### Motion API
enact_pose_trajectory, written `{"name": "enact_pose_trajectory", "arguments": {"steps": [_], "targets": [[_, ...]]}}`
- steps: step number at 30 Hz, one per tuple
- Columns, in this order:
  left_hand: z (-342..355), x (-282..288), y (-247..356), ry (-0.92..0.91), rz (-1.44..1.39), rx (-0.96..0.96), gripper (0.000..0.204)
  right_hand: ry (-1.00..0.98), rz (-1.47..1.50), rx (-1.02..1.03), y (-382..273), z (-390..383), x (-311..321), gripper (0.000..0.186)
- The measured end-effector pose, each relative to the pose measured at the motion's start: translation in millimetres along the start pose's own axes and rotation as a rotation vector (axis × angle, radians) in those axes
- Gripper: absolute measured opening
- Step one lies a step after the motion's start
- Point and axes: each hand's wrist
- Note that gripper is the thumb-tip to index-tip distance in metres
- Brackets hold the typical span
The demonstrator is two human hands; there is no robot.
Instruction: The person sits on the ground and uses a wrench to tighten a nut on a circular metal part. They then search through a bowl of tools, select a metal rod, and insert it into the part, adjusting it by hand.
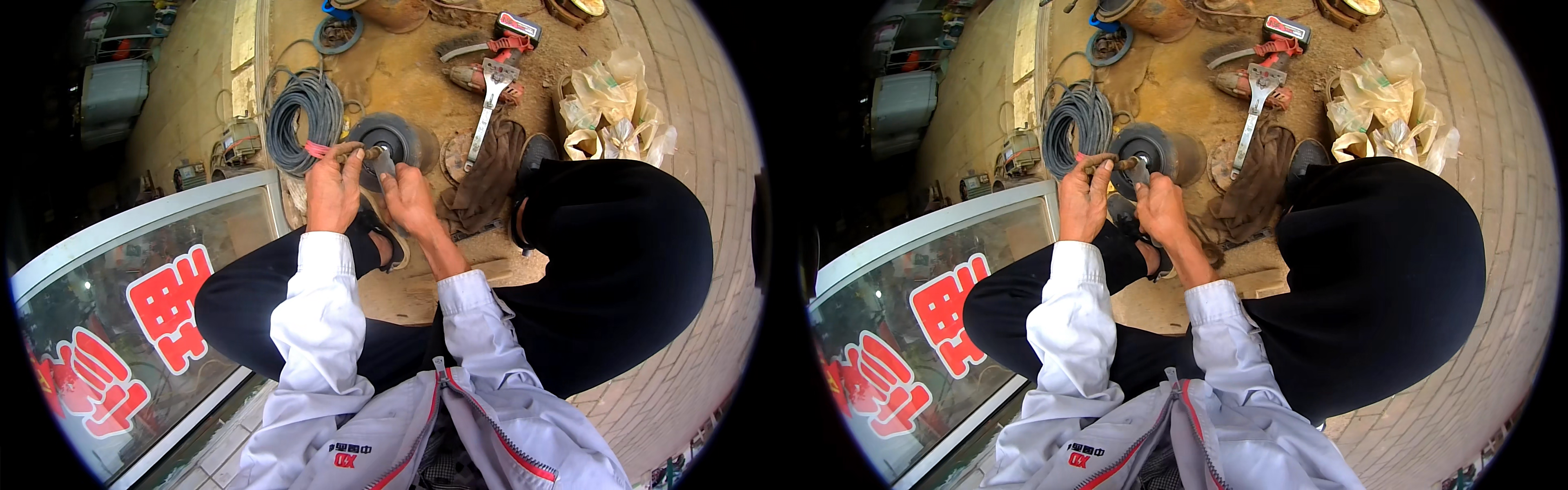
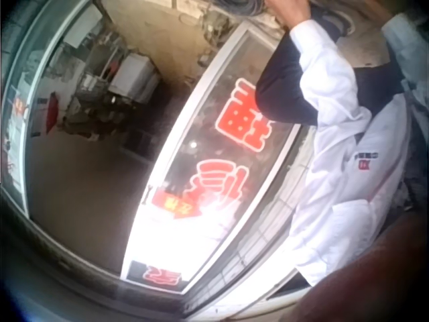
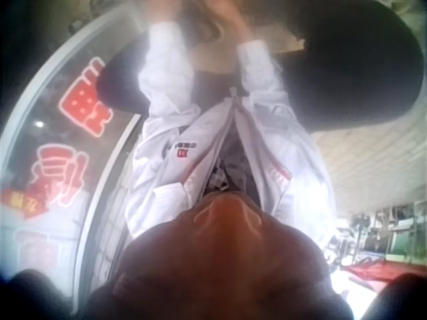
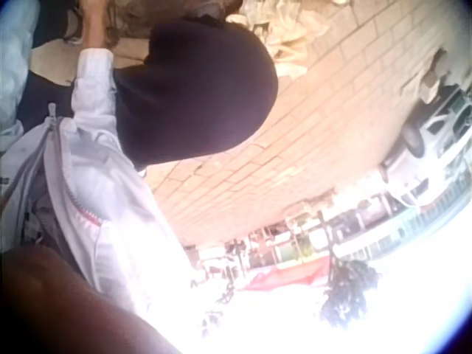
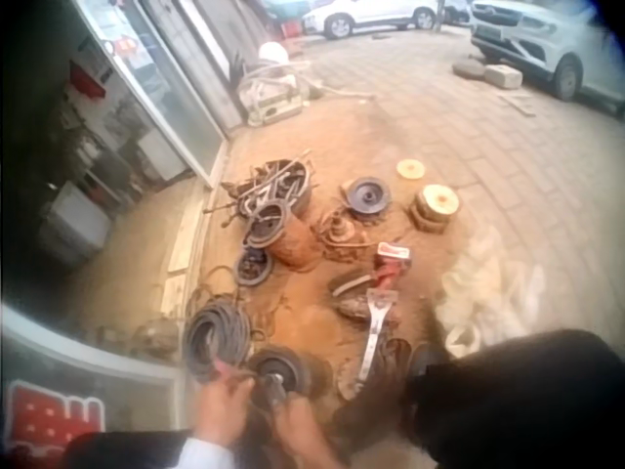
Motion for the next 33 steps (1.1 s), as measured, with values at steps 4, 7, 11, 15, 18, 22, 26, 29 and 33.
{"name": "enact_pose_trajectory", "arguments": {"steps": [4, 7, 11, 15, 18, 22, 26, 29, 33], "targets": [[3, 1, -1, 0.003, 0.027, -0.024, 0.023, 0.087, -0.243, 0.072, -9, -9, -9, 0.024], [3, 0, 2, 0.000, 0.022, 0.015, 0.023, 0.019, -0.209, 0.083, -36, -25, -7, 0.025], [4, 1, -8, 0.075, 0.253, -0.178, 0.023, -0.075, -0.128, 0.021, -35, -22, 3, 0.024], [2, 5, 0, -0.040, 0.052, 0.056, 0.028, -0.071, -0.097, -0.014, -15, -20, 7, 0.025], [2, 2, 3, -0.012, 0.042, 0.062, 0.030, -0.088, 0.013, -0.035, -14, -17, 12, 0.026], [1, -1, 6, 0.070, 0.107, 0.028, 0.024, -0.043, -0.006, -0.019, -11, -12, 8, 0.027], [-1, -4, 7, 0.100, 0.099, 0.014, 0.024, -0.035, 0.000, 0.009, -6, -8, 6, 0.027], [-1, -4, 9, 0.095, 0.073, 0.032, 0.024, -0.027, 0.008, 0.006, 0, -3, 2, 0.027], [-2, -5, 9, 0.105, 0.060, 0.057, 0.025, -0.020, 0.004, 0.007, -1, -4, 2, 0.027]]}}
Point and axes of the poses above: each hand's wrist, its own z-axis towards the middle knuckle, its own x-axis out of the back of the hand, y = z × x, and after that the axes turned 10 degrees about -y, right-handed
